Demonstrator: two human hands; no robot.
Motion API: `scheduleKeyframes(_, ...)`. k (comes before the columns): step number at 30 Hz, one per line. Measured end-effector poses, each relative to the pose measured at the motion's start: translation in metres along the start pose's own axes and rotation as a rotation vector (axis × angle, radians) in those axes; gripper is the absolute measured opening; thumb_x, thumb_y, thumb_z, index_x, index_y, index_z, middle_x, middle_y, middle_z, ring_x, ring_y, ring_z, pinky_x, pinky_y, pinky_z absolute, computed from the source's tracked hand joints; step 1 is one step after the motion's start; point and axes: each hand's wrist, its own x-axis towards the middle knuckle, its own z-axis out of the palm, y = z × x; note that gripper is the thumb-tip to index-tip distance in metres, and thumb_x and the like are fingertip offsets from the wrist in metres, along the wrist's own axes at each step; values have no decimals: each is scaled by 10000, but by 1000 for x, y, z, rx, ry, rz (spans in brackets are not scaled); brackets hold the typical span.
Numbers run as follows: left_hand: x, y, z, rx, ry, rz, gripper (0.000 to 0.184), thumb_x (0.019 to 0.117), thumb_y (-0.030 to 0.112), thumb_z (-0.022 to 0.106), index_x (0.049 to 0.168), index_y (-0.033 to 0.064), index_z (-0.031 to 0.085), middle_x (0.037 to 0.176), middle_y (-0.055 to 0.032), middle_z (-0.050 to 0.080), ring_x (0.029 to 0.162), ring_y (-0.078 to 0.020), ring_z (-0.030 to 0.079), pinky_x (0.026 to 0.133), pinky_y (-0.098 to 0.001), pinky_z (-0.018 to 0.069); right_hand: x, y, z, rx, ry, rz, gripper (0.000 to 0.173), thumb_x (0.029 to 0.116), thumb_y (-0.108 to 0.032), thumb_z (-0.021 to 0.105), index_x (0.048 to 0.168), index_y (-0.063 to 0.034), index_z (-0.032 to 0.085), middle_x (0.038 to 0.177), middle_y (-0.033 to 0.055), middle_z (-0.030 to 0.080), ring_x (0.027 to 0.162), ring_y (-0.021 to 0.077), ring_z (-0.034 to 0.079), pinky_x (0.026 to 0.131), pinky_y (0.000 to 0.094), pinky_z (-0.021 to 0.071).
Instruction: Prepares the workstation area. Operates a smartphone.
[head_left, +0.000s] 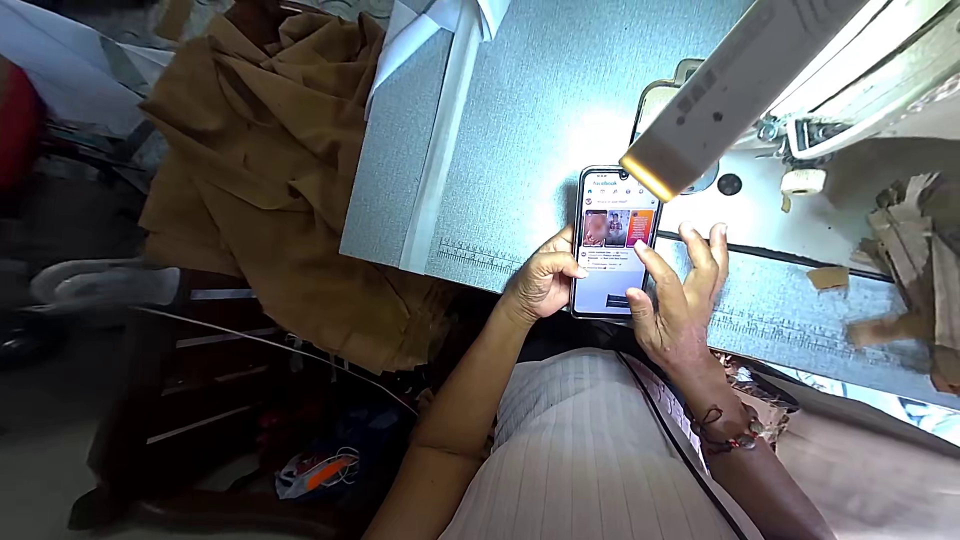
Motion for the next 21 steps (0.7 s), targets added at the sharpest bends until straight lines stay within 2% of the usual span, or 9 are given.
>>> scheduleKeyframes(3, 2, 0, -4, 2, -10, 2, 427, 782, -78, 484, 1163, 102, 552, 1078, -66, 743, 990, -146, 732, 861, -324, 599, 0, 0, 0, -3, 8, 20, 510, 1073, -495, 389, 1367, -127, 584, 1535, 268, 415, 1538, 424, 203, 1257, 536, 121)
scheduleKeyframes(7, 3, -1, -4, 10, -22, 11, 436, 789, -79, 485, 1182, 98, 552, 1087, -62, 744, 1009, -149, 729, 884, -329, 593, 0, 0, -1, -13, 13, 24, 539, 1073, -499, 375, 1377, -93, 555, 1535, 276, 412, 1536, 428, 204, 1254, 532, 136)
scheduleKeyframes(11, 3, -1, -4, 7, -25, 12, 422, 793, -76, 492, 1170, 97, 568, 1081, -65, 748, 1003, -151, 731, 878, -332, 595, 0, 0, -1, -3, 8, 24, 540, 1074, -505, 372, 1389, -102, 547, 1544, 268, 401, 1544, 420, 189, 1257, 531, 131)
scheduleKeyframes(14, 2, 0, -5, 16, -12, 1, 442, 782, -76, 488, 1183, 103, 539, 1091, -62, 741, 1009, -148, 728, 875, -330, 597, 0, 0, -1, -16, 4, 27, 519, 1072, -494, 388, 1365, -107, 570, 1536, 278, 407, 1535, 439, 200, 1254, 538, 141)
scheduleKeyframes(17, 2, 0, -5, 22, -10, 4, 439, 782, -75, 487, 1179, 107, 536, 1088, -58, 741, 1006, -147, 729, 874, -332, 597, 1, -3, 0, -28, -28, 24, 495, 1058, -505, 426, 1349, -149, 610, 1529, 294, 412, 1527, 470, 204, 1243, 581, 152)
scheduleKeyframes(19, 3, 1, -4, 21, -18, 8, 455, 778, -78, 480, 1193, 102, 536, 1094, -58, 739, 1012, -152, 727, 880, -339, 595, 1, -3, 0, -20, -62, -5, 487, 1045, -544, 443, 1370, -221, 605, 1558, 261, 388, 1544, 448, 165, 1247, 589, 124)
scheduleKeyframes(21, 3, 1, -3, 29, -24, 8, 473, 779, -78, 474, 1213, 103, 529, 1103, -51, 737, 1023, -146, 723, 891, -336, 591, 1, -3, 0, -12, -86, -40, 488, 1041, -568, 434, 1373, -252, 603, 1588, 232, 362, 1556, 429, 137, 1252, 582, 91)
